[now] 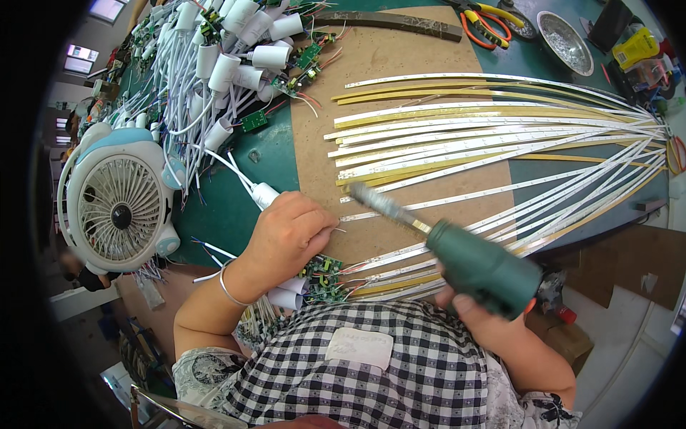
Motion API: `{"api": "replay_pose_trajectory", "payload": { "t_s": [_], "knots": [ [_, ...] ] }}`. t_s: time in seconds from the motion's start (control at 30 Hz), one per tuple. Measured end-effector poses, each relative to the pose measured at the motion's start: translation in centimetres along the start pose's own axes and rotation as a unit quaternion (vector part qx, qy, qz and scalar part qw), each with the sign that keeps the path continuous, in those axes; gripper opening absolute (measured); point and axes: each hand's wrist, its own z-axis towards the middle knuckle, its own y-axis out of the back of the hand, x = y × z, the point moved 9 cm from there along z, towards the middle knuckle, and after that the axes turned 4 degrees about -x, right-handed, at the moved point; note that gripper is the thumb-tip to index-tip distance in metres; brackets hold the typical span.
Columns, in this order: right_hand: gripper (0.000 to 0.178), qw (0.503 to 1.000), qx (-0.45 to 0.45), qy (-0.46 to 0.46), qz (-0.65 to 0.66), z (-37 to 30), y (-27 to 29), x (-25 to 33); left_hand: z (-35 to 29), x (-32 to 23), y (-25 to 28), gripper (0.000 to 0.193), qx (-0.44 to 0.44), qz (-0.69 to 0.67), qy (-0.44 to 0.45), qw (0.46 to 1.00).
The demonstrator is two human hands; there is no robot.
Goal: The person aligns wires from power driver units to LED strips by hand and solders the connection points using a soldering gun.
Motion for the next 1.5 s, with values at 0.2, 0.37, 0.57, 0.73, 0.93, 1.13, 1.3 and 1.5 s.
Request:
{"api": "replay_pose_trajectory", "payload": {
  "t_s": [0.2,0.37,0.57,0.73,0.93,1.13,1.3,1.5],
  "knots": [
    [0.064,0.953,-0.011,0.113,0.28,6.0,-1.1,1.8,0.1,-0.2,0.0,0.017,0.006,0.004,-0.001,1.0],
    [0.064,0.926,-0.004,0.075,0.371,8.2,-3.0,0.1,0.3,-0.2,0.0,0.017,0.011,0.01,0.003,1.0],
    [0.069,0.931,0.008,0.104,0.349,8.1,-3.1,0.3,0.3,-0.1,0.0,0.016,0.011,0.014,0.006,1.0],
    [0.069,0.934,0.011,0.11,0.339,8.0,-3.1,0.3,0.8,-0.5,0.1,0.02,0.034,0.03,0.011,0.999],
    [0.068,0.934,0.008,0.112,0.339,8.0,-3.1,0.3,0.7,-0.2,0.8,0.036,0.132,0.097,0.046,0.985],
    [0.068,0.933,0.004,0.113,0.342,8.1,-3.1,0.3,0.9,0.1,0.1,0.031,0.162,-0.003,0.013,0.987],
    [0.067,0.932,0.006,0.113,0.343,8.1,-3.1,0.3,0.5,0.3,-0.2,0.019,0.164,-0.038,0.015,0.986],
    [0.067,0.936,0.006,0.114,0.334,8.1,-3.1,0.2,0.7,1.0,-0.3,0.011,0.109,-0.083,0.055,0.989]
  ]
}}
